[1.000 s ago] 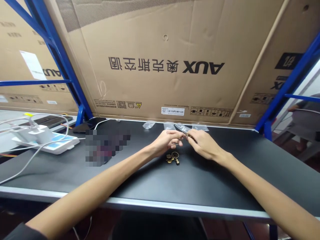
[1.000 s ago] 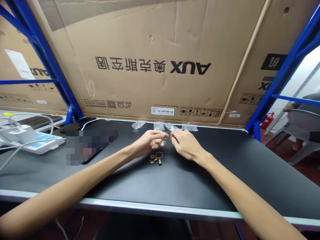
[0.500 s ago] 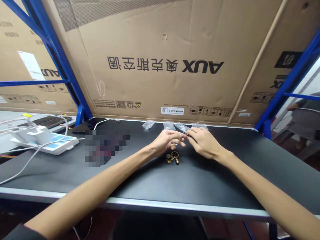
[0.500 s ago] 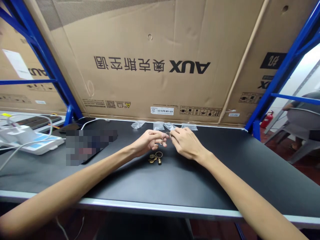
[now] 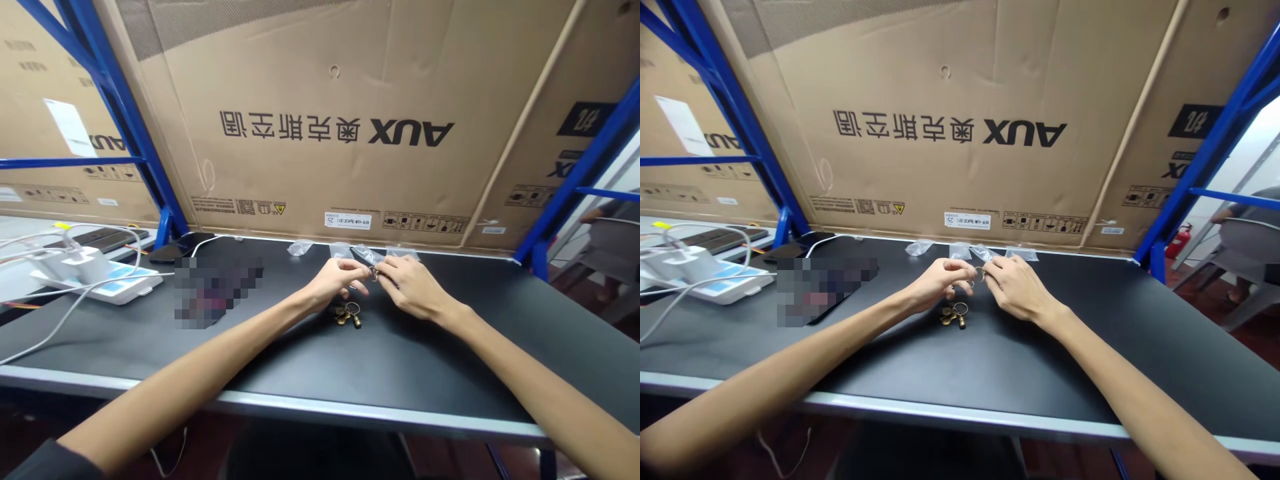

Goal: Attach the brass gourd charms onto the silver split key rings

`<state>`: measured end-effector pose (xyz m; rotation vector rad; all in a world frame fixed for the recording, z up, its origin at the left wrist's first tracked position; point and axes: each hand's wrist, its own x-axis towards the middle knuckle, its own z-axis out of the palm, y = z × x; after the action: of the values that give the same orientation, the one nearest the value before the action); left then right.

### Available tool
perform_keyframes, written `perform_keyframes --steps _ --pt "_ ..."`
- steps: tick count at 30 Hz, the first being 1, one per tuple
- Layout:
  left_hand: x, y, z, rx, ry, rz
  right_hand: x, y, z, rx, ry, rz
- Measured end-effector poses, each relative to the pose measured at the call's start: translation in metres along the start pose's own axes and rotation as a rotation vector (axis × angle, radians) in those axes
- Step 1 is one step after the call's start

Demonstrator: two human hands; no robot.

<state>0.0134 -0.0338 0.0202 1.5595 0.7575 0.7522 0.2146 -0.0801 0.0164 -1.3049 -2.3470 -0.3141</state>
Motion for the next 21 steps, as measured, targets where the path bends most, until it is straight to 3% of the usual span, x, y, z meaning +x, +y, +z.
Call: perform_keyframes --steps 3,9,13,17,21 --pt "0.000 -0.001 0.000 0.100 0.049 0.102 0.002 -0.006 0.003 0.331 -0.034 0.163" --pt "-0.001 -0.009 -0.003 0.693 0.199 0.612 0.009 -0.014 0.006 1.167 -0.233 0.397" --pt "0.000 -0.008 -0.008 0.899 0.195 0.645 0.006 -0.013 -0.005 1.471 -0.295 0.446" --pt "0.005 -0.009 -0.018 0.990 0.207 0.601 0.004 -0.009 -0.014 1.593 -0.312 0.469" --pt "0.007 -0.010 -0.020 0.911 0.250 0.596 0.005 -0.005 -0.007 1.288 -0.288 0.416"
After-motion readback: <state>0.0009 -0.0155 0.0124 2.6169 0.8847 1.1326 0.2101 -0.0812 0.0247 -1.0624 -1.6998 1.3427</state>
